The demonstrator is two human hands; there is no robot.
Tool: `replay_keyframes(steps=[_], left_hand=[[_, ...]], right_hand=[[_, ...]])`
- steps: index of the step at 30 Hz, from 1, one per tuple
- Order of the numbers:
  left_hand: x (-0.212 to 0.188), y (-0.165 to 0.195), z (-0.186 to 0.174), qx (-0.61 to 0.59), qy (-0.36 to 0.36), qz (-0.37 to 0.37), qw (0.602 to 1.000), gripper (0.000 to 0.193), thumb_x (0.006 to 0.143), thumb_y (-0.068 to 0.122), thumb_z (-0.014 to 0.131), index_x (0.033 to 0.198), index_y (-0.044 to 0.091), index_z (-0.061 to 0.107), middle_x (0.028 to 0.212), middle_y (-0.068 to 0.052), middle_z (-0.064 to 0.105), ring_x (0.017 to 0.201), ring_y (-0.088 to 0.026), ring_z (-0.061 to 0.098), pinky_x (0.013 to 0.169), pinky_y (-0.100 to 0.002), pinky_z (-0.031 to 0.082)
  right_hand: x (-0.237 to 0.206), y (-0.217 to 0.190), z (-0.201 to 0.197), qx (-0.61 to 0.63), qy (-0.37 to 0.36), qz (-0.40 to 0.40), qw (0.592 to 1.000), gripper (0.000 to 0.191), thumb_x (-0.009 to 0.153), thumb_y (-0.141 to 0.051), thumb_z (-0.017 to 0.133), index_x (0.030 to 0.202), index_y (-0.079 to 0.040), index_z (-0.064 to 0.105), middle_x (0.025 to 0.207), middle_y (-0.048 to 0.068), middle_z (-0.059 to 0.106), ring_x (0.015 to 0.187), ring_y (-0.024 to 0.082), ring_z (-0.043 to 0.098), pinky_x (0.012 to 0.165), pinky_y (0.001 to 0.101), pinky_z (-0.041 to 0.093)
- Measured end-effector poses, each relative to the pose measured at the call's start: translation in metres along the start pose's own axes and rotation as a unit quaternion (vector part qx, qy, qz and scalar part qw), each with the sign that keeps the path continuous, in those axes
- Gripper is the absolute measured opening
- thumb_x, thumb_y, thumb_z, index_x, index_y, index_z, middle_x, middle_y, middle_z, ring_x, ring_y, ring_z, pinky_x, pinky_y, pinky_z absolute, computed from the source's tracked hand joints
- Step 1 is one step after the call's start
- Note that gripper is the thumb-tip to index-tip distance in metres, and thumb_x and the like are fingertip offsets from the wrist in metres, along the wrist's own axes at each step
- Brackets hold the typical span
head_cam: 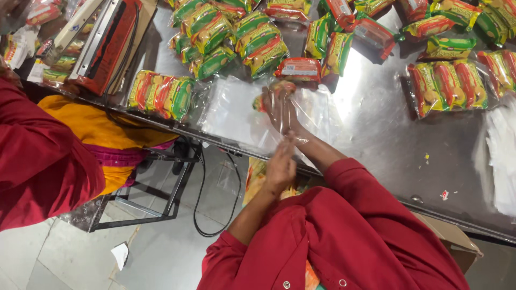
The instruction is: The person places small snack packets into clear plastic bags on a metal table, then folds the bag edges to close them. The person repeatedly picks up snack packets, inserts them into bags, and sets the filled bags aside.
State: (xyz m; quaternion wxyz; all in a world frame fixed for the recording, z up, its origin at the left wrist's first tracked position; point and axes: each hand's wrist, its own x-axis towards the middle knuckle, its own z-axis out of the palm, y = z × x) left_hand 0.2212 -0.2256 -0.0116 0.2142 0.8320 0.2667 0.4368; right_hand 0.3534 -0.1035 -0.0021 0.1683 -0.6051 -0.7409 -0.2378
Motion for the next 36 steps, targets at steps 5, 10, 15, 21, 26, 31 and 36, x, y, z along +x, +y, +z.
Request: replay_keyframes(steps=[5, 10, 15, 21, 26, 31, 36], left_hand=[[0.026, -0.015, -0.019, 0.018, -0.044, -0.145, 0.988, 0.079, 0.077, -0.008, 0.056, 0.154, 0.009, 0.045, 0.159, -0.012, 0.046, 0.137, -0.033, 0.055, 0.096, -0.039, 0.056], [0.027, -0.022, -0.021, 0.025, -0.007, -0.157, 0.987, 0.077, 0.078, -0.01, 0.054, 0.153, 0.007, 0.046, 0.159, -0.015, 0.046, 0.138, -0.036, 0.053, 0.099, -0.041, 0.056], [0.029, -0.052, -0.037, 0.076, 0.034, -0.16, 0.984, 0.063, 0.085, -0.004, 0.062, 0.146, 0.007, 0.053, 0.153, -0.013, 0.051, 0.133, -0.035, 0.059, 0.1, -0.041, 0.057], [0.033, -0.051, -0.048, 0.15, -0.002, -0.18, 0.972, 0.059, 0.09, -0.001, 0.059, 0.147, 0.009, 0.053, 0.155, -0.009, 0.051, 0.121, -0.031, 0.067, 0.087, -0.04, 0.06], [0.05, -0.046, -0.053, 0.16, -0.02, -0.185, 0.97, 0.067, 0.088, 0.0, 0.058, 0.153, 0.009, 0.045, 0.158, -0.01, 0.045, 0.116, -0.035, 0.067, 0.079, -0.041, 0.06], [0.064, -0.046, -0.061, 0.137, -0.04, -0.21, 0.967, 0.074, 0.086, 0.0, 0.06, 0.156, 0.009, 0.038, 0.162, -0.011, 0.039, 0.109, -0.035, 0.068, 0.074, -0.042, 0.06], [0.071, -0.041, -0.058, 0.112, -0.023, -0.176, 0.978, 0.08, 0.082, -0.002, 0.062, 0.157, 0.007, 0.035, 0.163, -0.012, 0.038, 0.112, -0.036, 0.068, 0.075, -0.042, 0.06]], right_hand=[[0.023, 0.003, 0.026, 0.143, -0.124, 0.063, 0.98, 0.063, 0.097, -0.007, 0.054, 0.157, 0.0, 0.037, 0.134, 0.025, 0.054, 0.117, 0.046, 0.059, 0.098, 0.0546, 0.049], [0.018, -0.008, 0.035, 0.337, -0.128, 0.104, 0.927, 0.072, 0.099, -0.004, 0.045, 0.166, -0.004, 0.016, 0.156, 0.026, 0.044, 0.144, 0.042, 0.047, 0.125, 0.0485, 0.033], [-0.032, 0.021, 0.013, 0.441, -0.281, -0.087, 0.848, 0.057, 0.085, -0.016, 0.068, 0.138, -0.001, 0.053, 0.136, 0.024, 0.06, 0.126, 0.038, 0.056, 0.103, 0.0456, 0.042], [-0.022, 0.22, 0.005, 0.349, -0.175, 0.304, 0.869, 0.065, 0.074, -0.011, 0.089, 0.132, -0.021, 0.061, 0.107, 0.01, 0.071, 0.092, 0.03, 0.072, 0.084, 0.0374, 0.057], [-0.017, 0.27, 0.02, -0.064, -0.102, 0.014, 0.993, 0.083, 0.067, -0.005, 0.084, 0.139, -0.04, 0.063, 0.156, 0.0, 0.05, 0.141, 0.036, 0.044, 0.103, 0.0567, 0.041], [-0.028, 0.248, -0.013, 0.19, -0.137, 0.085, 0.969, 0.081, 0.068, -0.018, 0.089, 0.143, -0.022, 0.06, 0.145, 0.002, 0.061, 0.132, 0.034, 0.057, 0.109, 0.0461, 0.048], [-0.052, 0.185, -0.108, 0.541, -0.035, 0.101, 0.834, 0.073, 0.078, -0.028, 0.086, 0.142, -0.006, 0.06, 0.133, 0.009, 0.072, 0.113, 0.013, 0.07, 0.102, 0.0357, 0.055]])
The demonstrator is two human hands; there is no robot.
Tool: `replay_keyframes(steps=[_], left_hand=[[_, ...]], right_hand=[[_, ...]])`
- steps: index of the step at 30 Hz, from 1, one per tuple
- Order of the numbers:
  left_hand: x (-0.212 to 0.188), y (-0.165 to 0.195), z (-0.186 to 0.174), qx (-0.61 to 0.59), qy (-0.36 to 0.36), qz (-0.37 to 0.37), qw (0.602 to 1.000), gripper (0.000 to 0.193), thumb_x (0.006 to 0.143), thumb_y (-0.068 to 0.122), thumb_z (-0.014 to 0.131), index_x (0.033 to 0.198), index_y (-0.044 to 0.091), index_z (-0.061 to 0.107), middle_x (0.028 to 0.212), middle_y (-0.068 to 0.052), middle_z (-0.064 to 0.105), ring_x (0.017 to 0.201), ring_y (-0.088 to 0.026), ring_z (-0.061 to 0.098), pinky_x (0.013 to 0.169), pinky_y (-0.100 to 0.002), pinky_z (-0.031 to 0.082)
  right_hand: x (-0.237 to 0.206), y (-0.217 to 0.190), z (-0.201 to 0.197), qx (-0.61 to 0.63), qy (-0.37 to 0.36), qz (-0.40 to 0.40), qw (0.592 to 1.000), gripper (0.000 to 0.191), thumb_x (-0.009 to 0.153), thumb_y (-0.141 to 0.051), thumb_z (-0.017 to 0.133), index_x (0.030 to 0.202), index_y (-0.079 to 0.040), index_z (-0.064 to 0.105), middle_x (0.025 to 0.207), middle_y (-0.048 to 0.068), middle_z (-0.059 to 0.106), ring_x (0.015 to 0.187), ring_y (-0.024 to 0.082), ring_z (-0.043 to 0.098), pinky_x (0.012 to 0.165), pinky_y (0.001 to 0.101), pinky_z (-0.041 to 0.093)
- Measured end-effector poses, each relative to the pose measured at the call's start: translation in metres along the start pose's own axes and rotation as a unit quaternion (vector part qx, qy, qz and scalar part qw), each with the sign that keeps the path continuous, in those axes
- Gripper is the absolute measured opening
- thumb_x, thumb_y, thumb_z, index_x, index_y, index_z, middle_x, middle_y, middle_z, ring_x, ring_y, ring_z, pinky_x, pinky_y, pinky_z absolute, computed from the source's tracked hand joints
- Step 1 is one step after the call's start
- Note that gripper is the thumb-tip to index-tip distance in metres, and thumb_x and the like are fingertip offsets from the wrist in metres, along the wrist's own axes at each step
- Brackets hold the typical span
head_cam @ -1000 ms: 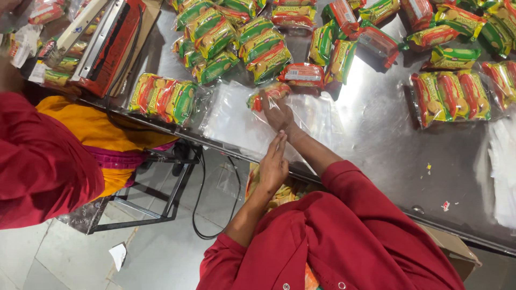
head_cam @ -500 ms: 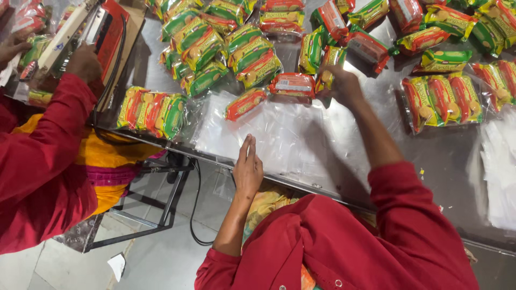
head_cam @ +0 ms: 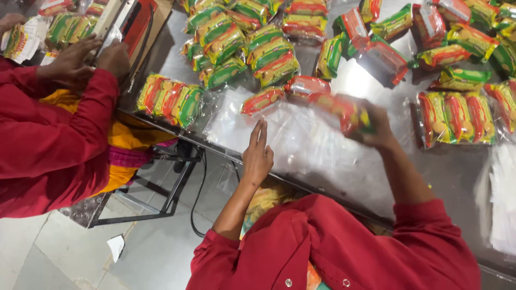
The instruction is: The person places small snack packets into clear plastic bags on a metal table, then folds the bag edges to close them. The person repeatedly picks up snack packets, inserts them into bags, and sets the filled bags aside.
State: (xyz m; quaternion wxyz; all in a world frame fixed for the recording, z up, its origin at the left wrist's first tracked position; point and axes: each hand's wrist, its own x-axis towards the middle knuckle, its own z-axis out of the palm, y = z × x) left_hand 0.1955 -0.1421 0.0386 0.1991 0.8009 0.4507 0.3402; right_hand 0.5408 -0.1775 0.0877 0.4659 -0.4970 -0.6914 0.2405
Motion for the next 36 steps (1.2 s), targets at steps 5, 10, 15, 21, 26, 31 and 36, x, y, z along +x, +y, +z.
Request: replay_keyframes(steps=[5, 10, 15, 21, 26, 31, 36], left_hand=[[-0.006, -0.004, 0.004, -0.012, -0.012, -0.001, 1.0, 0.085, 0.08, -0.007, 0.061, 0.159, 0.008, 0.032, 0.165, -0.015, 0.036, 0.121, -0.041, 0.062, 0.081, -0.045, 0.06], [-0.029, -0.001, 0.019, -0.055, -0.011, 0.036, 0.998, 0.093, 0.071, -0.005, 0.063, 0.157, 0.003, 0.028, 0.16, -0.023, 0.033, 0.128, -0.045, 0.055, 0.091, -0.046, 0.057], [-0.057, 0.027, 0.062, -0.082, -0.039, 0.149, 0.985, 0.077, 0.085, -0.006, 0.058, 0.158, -0.001, 0.033, 0.161, -0.024, 0.043, 0.134, -0.038, 0.059, 0.097, -0.041, 0.058], [-0.052, -0.003, 0.071, -0.073, 0.022, 0.11, 0.991, 0.07, 0.09, -0.005, 0.061, 0.157, 0.005, 0.042, 0.155, -0.02, 0.05, 0.13, -0.039, 0.062, 0.099, -0.042, 0.059], [-0.042, -0.036, 0.054, -0.03, 0.027, -0.001, 0.999, 0.074, 0.082, -0.003, 0.059, 0.154, 0.008, 0.044, 0.155, -0.019, 0.047, 0.122, -0.043, 0.062, 0.089, -0.045, 0.059], [-0.036, -0.034, 0.043, 0.015, -0.002, -0.001, 1.0, 0.069, 0.087, 0.002, 0.058, 0.154, 0.011, 0.043, 0.158, -0.012, 0.046, 0.119, -0.037, 0.065, 0.082, -0.044, 0.06], [-0.027, -0.023, 0.037, 0.014, 0.017, 0.017, 1.0, 0.065, 0.092, 0.004, 0.059, 0.154, 0.01, 0.043, 0.158, -0.011, 0.045, 0.123, -0.037, 0.064, 0.081, -0.043, 0.061]], right_hand=[[-0.012, -0.06, 0.065, 0.098, -0.192, -0.123, 0.969, 0.086, 0.075, -0.03, 0.085, 0.148, -0.001, 0.05, 0.149, 0.02, 0.057, 0.138, 0.034, 0.057, 0.115, 0.0445, 0.044], [-0.004, -0.031, 0.146, -0.244, -0.164, -0.036, 0.955, 0.062, 0.081, -0.026, 0.07, 0.139, -0.008, 0.056, 0.139, 0.017, 0.061, 0.128, 0.039, 0.063, 0.097, 0.0443, 0.054], [0.022, 0.026, 0.2, -0.49, -0.166, 0.0, 0.856, 0.057, 0.092, -0.017, 0.058, 0.146, -0.004, 0.046, 0.146, 0.028, 0.05, 0.113, 0.046, 0.063, 0.09, 0.0504, 0.056], [0.038, 0.042, 0.228, -0.376, -0.196, 0.049, 0.904, 0.077, 0.087, -0.007, 0.055, 0.16, -0.018, 0.032, 0.162, 0.032, 0.027, 0.106, 0.052, 0.063, 0.081, 0.0507, 0.057], [0.03, 0.042, 0.152, -0.057, -0.346, -0.018, 0.936, 0.04, 0.094, -0.029, 0.06, 0.13, -0.011, 0.058, 0.135, 0.024, 0.056, 0.111, 0.045, 0.067, 0.093, 0.0453, 0.056], [0.135, 0.103, 0.059, -0.226, 0.055, 0.177, 0.956, 0.027, 0.099, -0.032, 0.066, 0.117, -0.012, 0.07, 0.129, 0.025, 0.056, 0.099, 0.037, 0.071, 0.086, 0.043, 0.058], [0.162, 0.128, 0.064, -0.286, 0.073, 0.16, 0.942, 0.057, 0.07, -0.033, 0.088, 0.125, -0.022, 0.073, 0.16, 0.031, 0.018, 0.112, 0.052, 0.062, 0.091, 0.0475, 0.054]])
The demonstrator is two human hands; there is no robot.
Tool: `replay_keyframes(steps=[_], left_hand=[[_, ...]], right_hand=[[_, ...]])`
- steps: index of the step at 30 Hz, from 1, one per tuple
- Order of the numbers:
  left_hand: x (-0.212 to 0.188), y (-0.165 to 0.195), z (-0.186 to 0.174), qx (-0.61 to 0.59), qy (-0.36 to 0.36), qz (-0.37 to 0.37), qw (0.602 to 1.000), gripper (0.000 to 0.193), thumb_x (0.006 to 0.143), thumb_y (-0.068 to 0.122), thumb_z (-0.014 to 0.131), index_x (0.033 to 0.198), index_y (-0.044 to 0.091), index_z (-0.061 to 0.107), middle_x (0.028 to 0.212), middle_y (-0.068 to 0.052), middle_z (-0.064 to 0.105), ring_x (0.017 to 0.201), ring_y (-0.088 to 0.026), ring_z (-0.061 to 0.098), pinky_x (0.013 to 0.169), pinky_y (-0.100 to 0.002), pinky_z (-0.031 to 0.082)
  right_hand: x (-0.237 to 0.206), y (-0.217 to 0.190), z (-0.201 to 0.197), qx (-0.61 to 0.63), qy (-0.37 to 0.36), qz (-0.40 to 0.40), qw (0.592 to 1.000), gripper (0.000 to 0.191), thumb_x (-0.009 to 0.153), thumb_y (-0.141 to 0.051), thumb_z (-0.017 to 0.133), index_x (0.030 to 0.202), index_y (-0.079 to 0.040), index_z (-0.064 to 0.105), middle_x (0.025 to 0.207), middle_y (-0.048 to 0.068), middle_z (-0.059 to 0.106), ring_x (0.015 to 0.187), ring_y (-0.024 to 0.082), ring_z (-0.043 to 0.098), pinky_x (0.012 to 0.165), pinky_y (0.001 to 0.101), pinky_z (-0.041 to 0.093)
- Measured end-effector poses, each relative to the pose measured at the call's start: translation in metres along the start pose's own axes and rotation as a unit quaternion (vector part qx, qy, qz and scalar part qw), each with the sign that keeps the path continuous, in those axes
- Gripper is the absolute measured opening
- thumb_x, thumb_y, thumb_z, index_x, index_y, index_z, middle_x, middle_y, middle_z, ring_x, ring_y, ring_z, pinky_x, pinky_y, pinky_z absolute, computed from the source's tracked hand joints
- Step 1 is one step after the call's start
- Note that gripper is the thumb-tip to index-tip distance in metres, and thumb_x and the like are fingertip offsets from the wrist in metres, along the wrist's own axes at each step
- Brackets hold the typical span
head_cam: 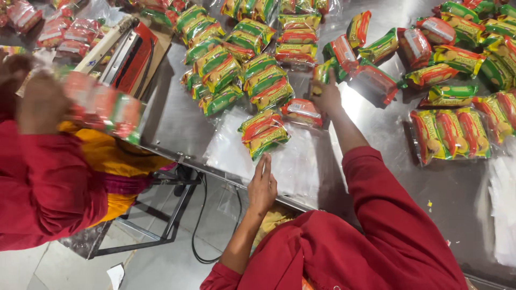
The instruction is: The person places small snack packets into clear plastic bags on a metal table, then folds the bag edges to close them. The person repeatedly picks up snack packets, inserts them into bags, and sets the filled bags aside.
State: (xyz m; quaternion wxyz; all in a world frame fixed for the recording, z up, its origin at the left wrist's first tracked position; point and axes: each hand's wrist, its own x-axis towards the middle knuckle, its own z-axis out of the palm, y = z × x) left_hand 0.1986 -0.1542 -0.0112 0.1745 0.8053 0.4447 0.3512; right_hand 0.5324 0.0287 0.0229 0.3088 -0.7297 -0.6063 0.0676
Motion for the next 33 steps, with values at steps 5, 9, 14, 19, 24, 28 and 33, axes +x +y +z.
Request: replay_keyframes(steps=[5, 9, 14, 19, 24, 28, 33], left_hand=[[0.003, 0.002, -0.005, -0.005, -0.025, -0.006, 1.0, 0.068, 0.088, 0.003, 0.06, 0.154, 0.009, 0.041, 0.159, -0.012, 0.044, 0.126, -0.037, 0.062, 0.082, -0.044, 0.06], [0.002, 0.003, -0.005, -0.003, -0.045, 0.017, 0.999, 0.063, 0.093, 0.003, 0.06, 0.153, 0.016, 0.045, 0.159, -0.005, 0.047, 0.128, -0.031, 0.065, 0.093, -0.042, 0.061], [-0.002, 0.011, -0.002, -0.034, -0.076, 0.012, 0.996, 0.079, 0.079, -0.003, 0.056, 0.155, 0.009, 0.04, 0.159, -0.011, 0.041, 0.124, -0.04, 0.063, 0.083, -0.044, 0.06], [-0.018, 0.028, -0.001, -0.035, -0.041, 0.02, 0.998, 0.073, 0.086, -0.005, 0.055, 0.156, 0.002, 0.037, 0.162, -0.018, 0.038, 0.122, -0.043, 0.063, 0.081, -0.046, 0.06], [-0.035, 0.034, 0.0, -0.086, -0.041, 0.039, 0.995, 0.062, 0.093, -0.004, 0.055, 0.154, -0.002, 0.041, 0.162, -0.023, 0.041, 0.12, -0.039, 0.065, 0.078, -0.043, 0.06], [-0.043, 0.036, 0.015, -0.098, 0.009, 0.109, 0.989, 0.066, 0.089, -0.005, 0.055, 0.153, -0.005, 0.041, 0.16, -0.025, 0.042, 0.138, -0.043, 0.055, 0.098, -0.042, 0.059], [-0.06, 0.046, 0.045, -0.104, 0.007, 0.16, 0.982, 0.075, 0.077, -0.009, 0.05, 0.152, -0.003, 0.045, 0.155, -0.021, 0.048, 0.137, -0.038, 0.058, 0.104, -0.04, 0.058]], right_hand=[[-0.041, 0.016, -0.046, 0.311, -0.033, 0.018, 0.95, 0.058, 0.073, -0.027, 0.084, 0.129, -0.014, 0.073, 0.139, 0.02, 0.05, 0.111, 0.035, 0.063, 0.089, 0.0389, 0.057], [-0.154, 0.012, -0.136, 0.537, -0.214, 0.047, 0.815, 0.062, 0.08, -0.029, 0.08, 0.136, -0.004, 0.07, 0.121, 0.011, 0.071, 0.1, 0.02, 0.066, 0.088, 0.0362, 0.053], [-0.26, -0.04, -0.135, 0.496, -0.315, -0.118, 0.8, 0.049, 0.085, -0.032, 0.081, 0.125, -0.005, 0.076, 0.142, 0.024, 0.065, 0.144, 0.037, 0.052, 0.117, 0.0454, 0.041], [-0.279, -0.085, -0.076, 0.46, -0.199, -0.01, 0.865, 0.044, 0.089, -0.028, 0.075, 0.13, -0.009, 0.071, 0.146, 0.018, 0.056, 0.138, 0.03, 0.053, 0.117, 0.0407, 0.039], [-0.301, -0.096, -0.06, 0.39, -0.111, -0.019, 0.914, 0.044, 0.085, -0.028, 0.079, 0.125, -0.01, 0.074, 0.143, 0.018, 0.054, 0.134, 0.031, 0.052, 0.111, 0.0405, 0.043], [-0.312, -0.093, -0.044, 0.231, -0.003, -0.046, 0.972, 0.043, 0.084, -0.024, 0.079, 0.124, -0.01, 0.073, 0.13, 0.016, 0.062, 0.124, 0.031, 0.058, 0.102, 0.0395, 0.051], [-0.3, -0.089, 0.008, 0.138, 0.105, -0.028, 0.985, 0.034, 0.088, -0.026, 0.084, 0.11, -0.006, 0.069, 0.1, 0.014, 0.068, 0.087, 0.032, 0.064, 0.076, 0.0391, 0.053]])
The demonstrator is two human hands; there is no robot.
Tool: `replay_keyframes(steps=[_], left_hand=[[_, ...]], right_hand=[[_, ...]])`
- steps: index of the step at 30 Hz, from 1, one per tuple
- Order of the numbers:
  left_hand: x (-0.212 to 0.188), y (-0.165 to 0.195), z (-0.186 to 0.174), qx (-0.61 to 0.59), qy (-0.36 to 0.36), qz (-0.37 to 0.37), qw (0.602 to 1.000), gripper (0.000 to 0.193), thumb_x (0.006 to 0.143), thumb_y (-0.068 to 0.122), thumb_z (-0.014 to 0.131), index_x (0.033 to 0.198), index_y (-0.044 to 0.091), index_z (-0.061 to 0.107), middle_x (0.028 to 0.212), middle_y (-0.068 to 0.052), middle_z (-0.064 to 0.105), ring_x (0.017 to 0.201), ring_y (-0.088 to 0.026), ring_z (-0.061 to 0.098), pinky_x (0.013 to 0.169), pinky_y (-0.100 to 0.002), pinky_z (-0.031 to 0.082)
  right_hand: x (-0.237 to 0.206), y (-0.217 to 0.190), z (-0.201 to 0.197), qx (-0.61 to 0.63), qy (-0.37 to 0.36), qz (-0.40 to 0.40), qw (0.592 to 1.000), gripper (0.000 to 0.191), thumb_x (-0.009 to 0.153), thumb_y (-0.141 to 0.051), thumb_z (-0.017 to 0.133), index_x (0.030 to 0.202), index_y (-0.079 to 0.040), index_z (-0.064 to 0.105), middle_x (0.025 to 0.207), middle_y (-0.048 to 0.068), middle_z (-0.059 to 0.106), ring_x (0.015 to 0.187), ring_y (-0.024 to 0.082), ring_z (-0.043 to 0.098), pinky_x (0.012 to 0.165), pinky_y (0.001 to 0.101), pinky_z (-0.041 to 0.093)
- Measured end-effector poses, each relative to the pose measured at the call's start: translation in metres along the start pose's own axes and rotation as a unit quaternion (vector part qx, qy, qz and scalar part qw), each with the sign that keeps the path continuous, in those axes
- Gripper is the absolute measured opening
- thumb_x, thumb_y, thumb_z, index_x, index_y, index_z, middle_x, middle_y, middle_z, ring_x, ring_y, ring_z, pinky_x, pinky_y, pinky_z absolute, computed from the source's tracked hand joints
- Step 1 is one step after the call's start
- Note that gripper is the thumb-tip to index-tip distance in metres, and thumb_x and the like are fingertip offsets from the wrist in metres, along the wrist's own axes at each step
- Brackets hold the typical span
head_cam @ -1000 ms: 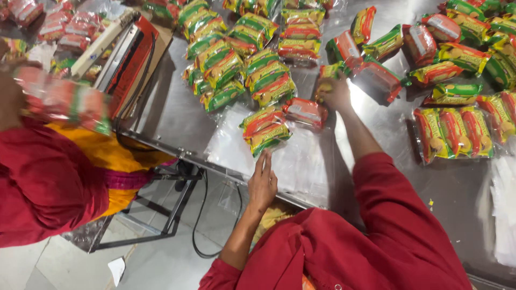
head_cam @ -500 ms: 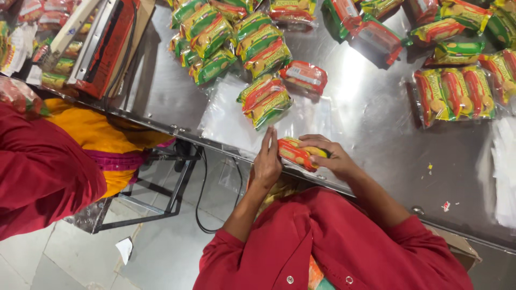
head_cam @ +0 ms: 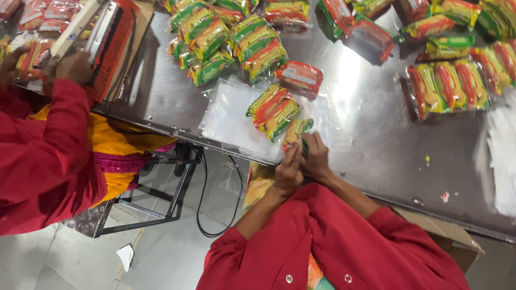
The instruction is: The person places small snack packets into clear plastic bags on a metal table, then folds the bag edges to close them. The person repeatedly picks up snack packets, inserts them into bags, and sets the filled bags aside.
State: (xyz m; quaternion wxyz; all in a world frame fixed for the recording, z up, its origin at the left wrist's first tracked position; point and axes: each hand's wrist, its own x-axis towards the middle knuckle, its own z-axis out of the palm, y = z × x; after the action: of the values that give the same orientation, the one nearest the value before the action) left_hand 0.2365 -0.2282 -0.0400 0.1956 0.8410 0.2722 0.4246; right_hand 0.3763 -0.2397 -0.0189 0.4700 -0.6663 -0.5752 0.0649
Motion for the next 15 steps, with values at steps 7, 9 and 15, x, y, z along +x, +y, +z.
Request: replay_keyframes(steps=[7, 9, 15], left_hand=[[-0.003, -0.01, 0.003, -0.072, 0.046, -0.028, 0.996, 0.06, 0.082, -0.01, 0.058, 0.14, 0.001, 0.059, 0.144, -0.017, 0.06, 0.129, -0.038, 0.064, 0.105, -0.041, 0.056], [0.001, -0.011, -0.005, -0.085, 0.065, -0.022, 0.994, 0.052, 0.085, -0.011, 0.057, 0.134, 0.002, 0.064, 0.139, -0.017, 0.064, 0.127, -0.036, 0.067, 0.107, -0.04, 0.056], [0.042, -0.013, -0.06, -0.079, 0.036, -0.106, 0.991, 0.041, 0.084, -0.009, 0.06, 0.121, 0.005, 0.073, 0.126, -0.017, 0.071, 0.114, -0.034, 0.07, 0.098, -0.04, 0.056]], right_hand=[[-0.016, 0.032, 0.02, 0.152, -0.1, -0.02, 0.983, 0.026, 0.096, -0.023, 0.069, 0.115, -0.005, 0.065, 0.104, 0.016, 0.069, 0.094, 0.033, 0.07, 0.081, 0.0444, 0.055], [-0.018, 0.033, 0.015, 0.043, -0.185, -0.048, 0.981, 0.03, 0.094, -0.024, 0.067, 0.119, -0.008, 0.069, 0.106, 0.016, 0.07, 0.099, 0.034, 0.067, 0.087, 0.0493, 0.048], [0.021, 0.007, -0.001, -0.069, -0.13, -0.21, 0.967, 0.043, 0.086, -0.04, 0.071, 0.119, -0.012, 0.068, 0.139, 0.022, 0.056, 0.128, 0.045, 0.049, 0.099, 0.058, 0.035]])
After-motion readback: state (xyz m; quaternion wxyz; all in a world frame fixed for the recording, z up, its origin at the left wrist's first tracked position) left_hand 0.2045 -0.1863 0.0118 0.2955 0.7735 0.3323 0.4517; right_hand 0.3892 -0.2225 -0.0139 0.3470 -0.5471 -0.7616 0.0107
